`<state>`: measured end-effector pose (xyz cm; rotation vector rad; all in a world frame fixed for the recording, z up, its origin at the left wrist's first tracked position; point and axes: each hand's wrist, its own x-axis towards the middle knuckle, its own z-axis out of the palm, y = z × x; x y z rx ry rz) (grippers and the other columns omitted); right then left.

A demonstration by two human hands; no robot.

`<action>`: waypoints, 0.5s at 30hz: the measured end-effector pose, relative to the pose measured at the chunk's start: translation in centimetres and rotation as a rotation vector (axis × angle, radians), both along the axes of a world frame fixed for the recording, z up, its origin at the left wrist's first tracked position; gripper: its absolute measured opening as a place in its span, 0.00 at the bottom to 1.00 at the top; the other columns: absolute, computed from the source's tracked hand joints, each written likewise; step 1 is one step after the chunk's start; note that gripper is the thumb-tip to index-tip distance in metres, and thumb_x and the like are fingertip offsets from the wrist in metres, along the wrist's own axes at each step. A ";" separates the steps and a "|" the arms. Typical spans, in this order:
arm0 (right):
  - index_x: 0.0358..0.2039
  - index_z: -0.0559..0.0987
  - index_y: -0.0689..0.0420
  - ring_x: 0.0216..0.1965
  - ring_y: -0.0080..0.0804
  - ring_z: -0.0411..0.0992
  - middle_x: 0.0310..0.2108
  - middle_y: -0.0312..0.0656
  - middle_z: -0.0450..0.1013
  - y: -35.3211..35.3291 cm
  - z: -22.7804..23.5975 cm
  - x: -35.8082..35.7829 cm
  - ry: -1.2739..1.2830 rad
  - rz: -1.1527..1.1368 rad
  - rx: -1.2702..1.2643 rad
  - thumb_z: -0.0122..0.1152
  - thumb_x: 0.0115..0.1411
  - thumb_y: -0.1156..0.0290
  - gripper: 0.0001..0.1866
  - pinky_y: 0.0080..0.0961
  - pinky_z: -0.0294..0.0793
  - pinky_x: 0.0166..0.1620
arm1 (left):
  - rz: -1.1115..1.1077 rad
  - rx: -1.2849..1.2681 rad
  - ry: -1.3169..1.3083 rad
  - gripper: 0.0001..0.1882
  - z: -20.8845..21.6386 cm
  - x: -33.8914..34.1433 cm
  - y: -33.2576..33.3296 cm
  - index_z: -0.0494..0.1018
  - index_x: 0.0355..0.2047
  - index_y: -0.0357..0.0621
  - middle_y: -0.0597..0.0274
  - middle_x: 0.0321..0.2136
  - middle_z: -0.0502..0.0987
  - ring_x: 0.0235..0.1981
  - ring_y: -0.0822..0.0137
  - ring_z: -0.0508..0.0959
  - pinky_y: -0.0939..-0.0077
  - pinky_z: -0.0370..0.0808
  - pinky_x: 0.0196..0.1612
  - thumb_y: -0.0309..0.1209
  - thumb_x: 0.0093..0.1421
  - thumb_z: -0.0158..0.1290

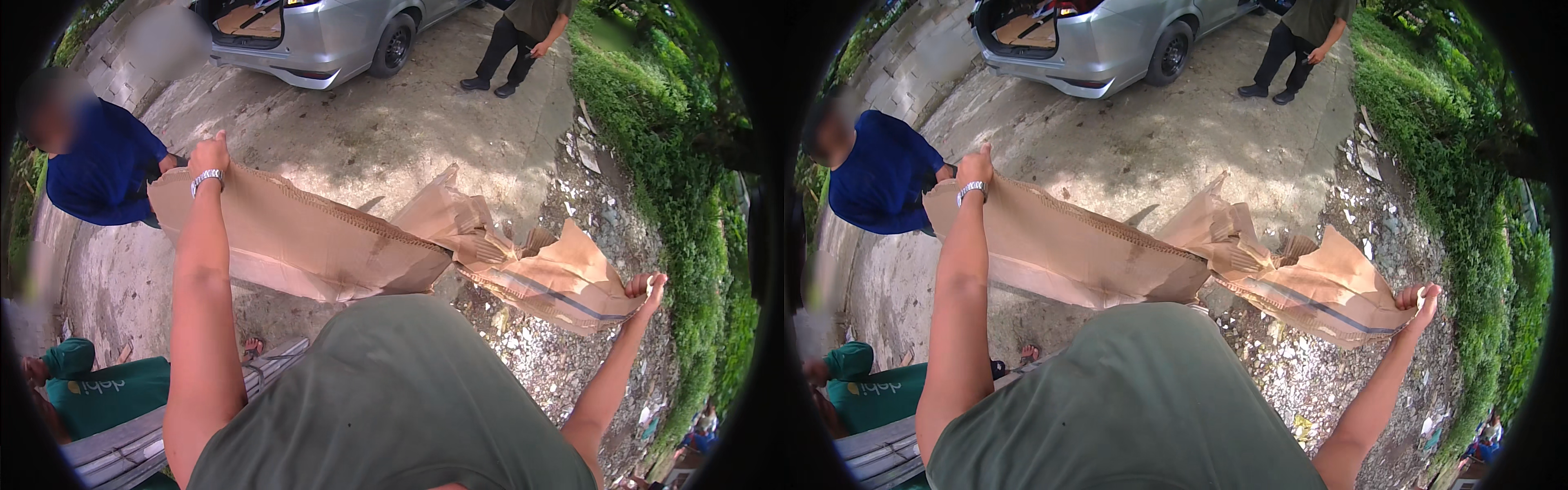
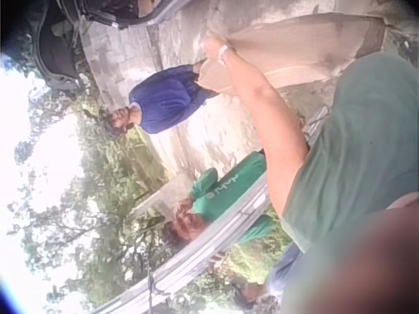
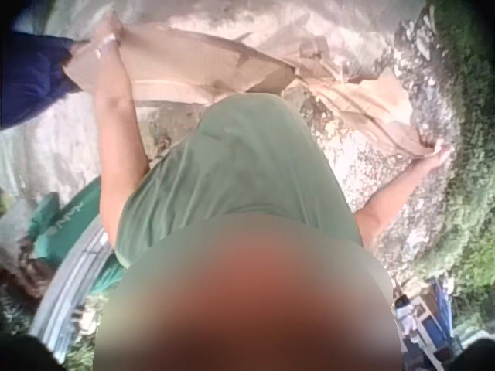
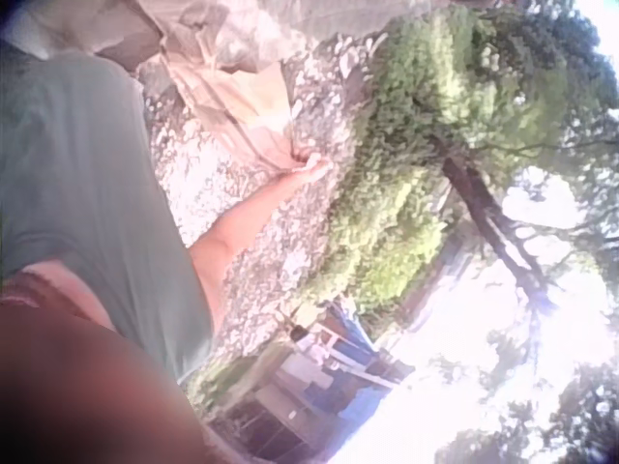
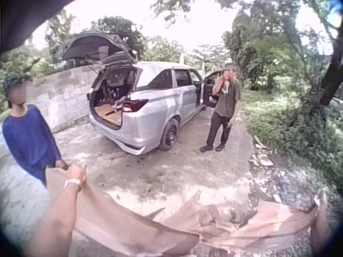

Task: The person picks a large cardboard sheet and carries it outside to a group of people. They place metal profiles on the cardboard and, with assistance, fold the cardboard around the profiles and secure the bundle with tape.

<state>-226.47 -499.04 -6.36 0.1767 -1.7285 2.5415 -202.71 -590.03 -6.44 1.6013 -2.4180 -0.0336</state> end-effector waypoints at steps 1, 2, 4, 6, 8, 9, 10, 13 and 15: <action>0.22 0.59 0.45 0.17 0.20 0.45 0.16 0.27 0.47 4.2 0.2 -0.1 -0.034 -0.201 -0.020 0.59 0.67 0.40 0.29 0.24 0.47 0.21 | 0.033 -0.024 -0.009 0.34 0.0 0.4 -1.1 0.84 0.46 0.40 0.41 0.50 0.81 0.54 0.42 0.79 0.49 0.74 0.58 0.58 0.70 0.41; 0.22 0.59 0.46 0.17 0.21 0.46 0.17 0.26 0.47 8.3 0.7 0.3 -0.056 -0.344 -0.010 0.61 0.66 0.39 0.30 0.24 0.47 0.22 | 0.064 -0.013 0.003 0.34 0.2 1.2 -2.3 0.83 0.47 0.40 0.41 0.50 0.81 0.55 0.42 0.79 0.49 0.73 0.58 0.59 0.70 0.41; 0.22 0.68 0.50 0.18 0.26 0.59 0.17 0.31 0.60 16.2 2.5 2.5 -0.199 -0.668 0.145 0.60 0.66 0.39 0.29 0.24 0.62 0.23 | 0.168 -0.012 0.074 0.35 1.2 3.3 -4.6 0.83 0.48 0.40 0.41 0.51 0.81 0.56 0.42 0.79 0.49 0.73 0.58 0.59 0.70 0.41; 0.35 0.79 0.61 0.27 0.34 0.73 0.30 0.39 0.75 21.9 4.4 4.5 -0.210 -1.173 0.081 0.59 0.67 0.39 0.31 0.34 0.75 0.29 | 0.267 -0.001 0.119 0.35 2.9 5.8 -6.3 0.83 0.48 0.42 0.43 0.51 0.81 0.56 0.43 0.79 0.50 0.74 0.58 0.61 0.69 0.42; 0.46 0.78 0.66 0.36 0.39 0.77 0.40 0.44 0.77 25.1 6.0 6.1 -0.211 -1.244 0.156 0.58 0.68 0.40 0.34 0.40 0.78 0.35 | 0.319 0.006 0.142 0.35 4.1 7.1 -7.0 0.83 0.49 0.45 0.45 0.51 0.81 0.55 0.44 0.79 0.50 0.74 0.58 0.62 0.69 0.42; 0.51 0.78 0.69 0.41 0.41 0.79 0.45 0.46 0.78 25.7 6.6 6.4 -0.224 -1.296 0.198 0.57 0.69 0.40 0.37 0.43 0.80 0.38 | 0.346 0.007 0.166 0.35 4.5 7.3 -6.9 0.83 0.49 0.46 0.46 0.51 0.82 0.55 0.45 0.80 0.51 0.74 0.57 0.62 0.69 0.41; 0.53 0.78 0.69 0.43 0.41 0.78 0.47 0.47 0.77 25.7 6.6 6.2 -0.233 -1.214 0.266 0.57 0.69 0.41 0.37 0.43 0.80 0.40 | 0.374 -0.005 0.185 0.34 4.7 7.4 -6.6 0.83 0.49 0.47 0.47 0.51 0.82 0.55 0.45 0.80 0.51 0.73 0.57 0.62 0.69 0.41; 0.57 0.76 0.70 0.48 0.42 0.78 0.52 0.50 0.76 23.2 5.9 3.9 -0.208 -0.998 0.485 0.56 0.70 0.42 0.38 0.41 0.79 0.46 | 0.322 -0.007 0.131 0.34 4.4 6.0 -4.9 0.84 0.49 0.50 0.50 0.51 0.83 0.54 0.47 0.81 0.51 0.73 0.57 0.62 0.69 0.39; 0.60 0.75 0.70 0.49 0.43 0.78 0.53 0.52 0.77 20.8 5.0 1.6 -0.209 -0.913 0.533 0.55 0.70 0.42 0.38 0.38 0.78 0.49 | 0.275 -0.097 0.040 0.35 3.9 4.8 -3.9 0.84 0.49 0.53 0.51 0.49 0.83 0.53 0.49 0.82 0.52 0.73 0.56 0.63 0.70 0.38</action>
